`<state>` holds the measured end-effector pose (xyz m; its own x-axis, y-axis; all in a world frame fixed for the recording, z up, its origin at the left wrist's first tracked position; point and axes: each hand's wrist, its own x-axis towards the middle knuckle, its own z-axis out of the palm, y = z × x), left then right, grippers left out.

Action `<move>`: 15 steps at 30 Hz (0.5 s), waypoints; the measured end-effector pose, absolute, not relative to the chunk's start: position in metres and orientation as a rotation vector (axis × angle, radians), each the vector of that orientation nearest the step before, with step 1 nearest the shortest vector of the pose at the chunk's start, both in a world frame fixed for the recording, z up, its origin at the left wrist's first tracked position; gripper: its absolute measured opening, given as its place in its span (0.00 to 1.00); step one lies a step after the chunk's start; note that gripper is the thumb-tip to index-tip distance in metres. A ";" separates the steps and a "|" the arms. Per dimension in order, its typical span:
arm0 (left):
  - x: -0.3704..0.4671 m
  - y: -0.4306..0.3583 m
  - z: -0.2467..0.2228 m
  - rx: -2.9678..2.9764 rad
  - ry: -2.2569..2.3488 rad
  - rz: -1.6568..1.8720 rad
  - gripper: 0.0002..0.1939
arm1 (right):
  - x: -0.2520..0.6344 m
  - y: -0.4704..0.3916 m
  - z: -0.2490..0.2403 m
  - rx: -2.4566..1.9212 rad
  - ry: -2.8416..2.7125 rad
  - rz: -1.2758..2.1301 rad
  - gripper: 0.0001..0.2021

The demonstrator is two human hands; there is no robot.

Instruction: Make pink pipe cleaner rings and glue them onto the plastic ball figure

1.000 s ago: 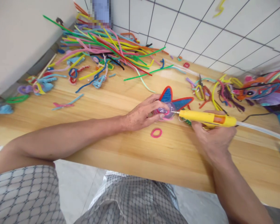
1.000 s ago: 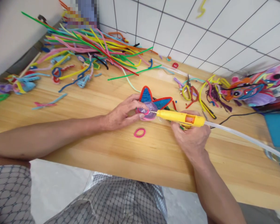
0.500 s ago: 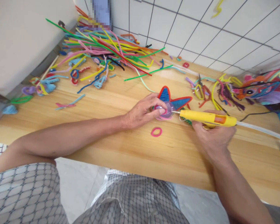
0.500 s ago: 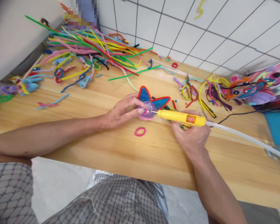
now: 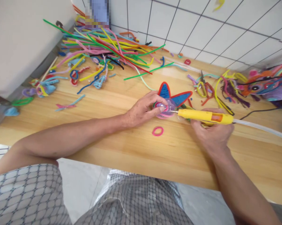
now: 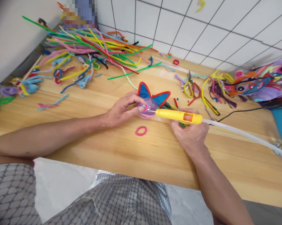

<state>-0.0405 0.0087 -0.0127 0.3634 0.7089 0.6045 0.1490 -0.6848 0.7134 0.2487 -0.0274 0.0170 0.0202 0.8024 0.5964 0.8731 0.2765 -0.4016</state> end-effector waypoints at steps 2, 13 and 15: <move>-0.040 0.009 -0.013 2.080 0.725 1.325 0.11 | 0.248 -0.027 0.017 -1.530 -1.765 -0.109 0.14; -0.041 0.010 -0.013 2.085 0.711 1.312 0.11 | 0.247 -0.026 0.017 -1.522 -1.793 -0.137 0.11; -0.041 0.010 -0.013 2.080 0.706 1.316 0.12 | 0.246 -0.025 0.017 -1.524 -1.798 -0.142 0.11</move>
<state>-0.0407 0.0097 -0.0127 0.3756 0.6933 0.6150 0.1291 -0.6963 0.7061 0.2464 -0.0254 0.0173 0.0020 0.7985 0.6019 0.8832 0.2809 -0.3755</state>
